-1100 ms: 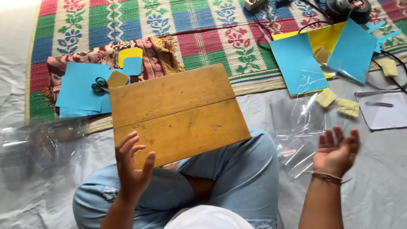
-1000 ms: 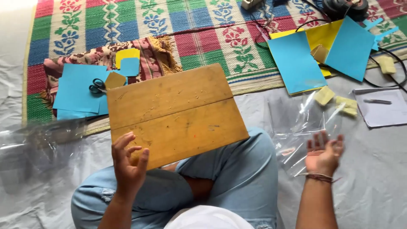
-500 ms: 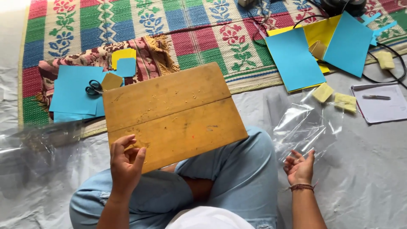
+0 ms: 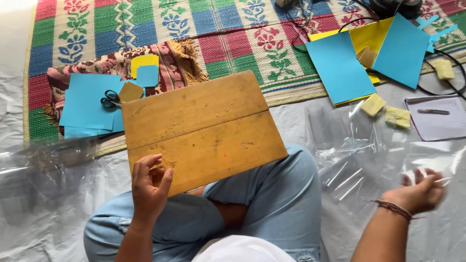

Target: The person is sitting on the floor and arranging thin, transparent plastic sheets on a wooden board.

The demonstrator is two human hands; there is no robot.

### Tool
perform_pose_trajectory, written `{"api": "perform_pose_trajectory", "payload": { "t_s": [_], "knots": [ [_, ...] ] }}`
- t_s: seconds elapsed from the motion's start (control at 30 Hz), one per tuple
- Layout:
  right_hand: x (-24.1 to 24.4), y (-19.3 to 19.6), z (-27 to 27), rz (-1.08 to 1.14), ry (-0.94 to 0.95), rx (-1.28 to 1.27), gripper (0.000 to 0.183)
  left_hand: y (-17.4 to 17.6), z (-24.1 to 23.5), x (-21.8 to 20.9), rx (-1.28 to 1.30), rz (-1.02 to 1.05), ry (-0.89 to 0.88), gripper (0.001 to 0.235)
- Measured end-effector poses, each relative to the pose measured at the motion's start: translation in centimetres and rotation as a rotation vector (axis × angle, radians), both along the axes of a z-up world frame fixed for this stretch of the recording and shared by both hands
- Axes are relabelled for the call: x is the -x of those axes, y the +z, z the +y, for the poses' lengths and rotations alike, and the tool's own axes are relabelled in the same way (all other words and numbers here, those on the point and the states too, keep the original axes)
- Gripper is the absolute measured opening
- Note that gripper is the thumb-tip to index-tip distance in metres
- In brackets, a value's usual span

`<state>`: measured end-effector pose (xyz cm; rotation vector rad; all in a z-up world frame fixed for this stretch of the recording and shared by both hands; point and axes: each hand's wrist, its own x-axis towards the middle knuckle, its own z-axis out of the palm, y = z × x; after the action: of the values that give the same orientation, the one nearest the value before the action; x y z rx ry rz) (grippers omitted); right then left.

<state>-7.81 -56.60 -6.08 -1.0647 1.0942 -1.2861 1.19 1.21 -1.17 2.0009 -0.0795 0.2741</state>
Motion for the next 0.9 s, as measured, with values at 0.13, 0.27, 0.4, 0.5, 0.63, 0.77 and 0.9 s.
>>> {"api": "perform_pose_trajectory", "payload": {
  "t_s": [0.13, 0.27, 0.4, 0.5, 0.63, 0.77, 0.9],
  "knots": [
    [1.9, -3.6, -2.9, 0.249, 0.071, 1.033, 0.015, 0.1, -0.1, 0.0, -0.039, -0.017, 0.007, 0.042],
    [2.6, -7.7, -1.0, 0.747, 0.078, 1.096, 0.020, 0.3, -0.2, 0.1, -0.051, -0.020, -0.002, 0.038],
    [3.0, -12.8, 2.1, 1.203, 0.518, 0.647, 0.030, 0.5, -0.3, 0.1, -0.046, -0.036, -0.008, 0.033],
    [2.4, -14.6, 2.3, 1.500, 0.929, 0.210, 0.074, 0.4, -0.2, 0.1, -0.060, -0.029, -0.009, 0.031],
    [1.7, -13.9, 0.7, 1.581, 0.970, 0.267, 0.079, 0.8, -0.2, 0.1, -0.066, -0.026, -0.012, 0.030],
    [-0.7, -6.7, 1.7, 1.803, 1.037, 0.271, 0.053, 0.7, -0.1, 0.2, -0.072, -0.031, -0.019, 0.028],
    [-3.6, 3.5, 9.3, 1.371, 1.024, 0.375, 0.028, 0.4, 0.3, 0.1, -0.040, 0.027, -0.008, 0.025]
  ]
}}
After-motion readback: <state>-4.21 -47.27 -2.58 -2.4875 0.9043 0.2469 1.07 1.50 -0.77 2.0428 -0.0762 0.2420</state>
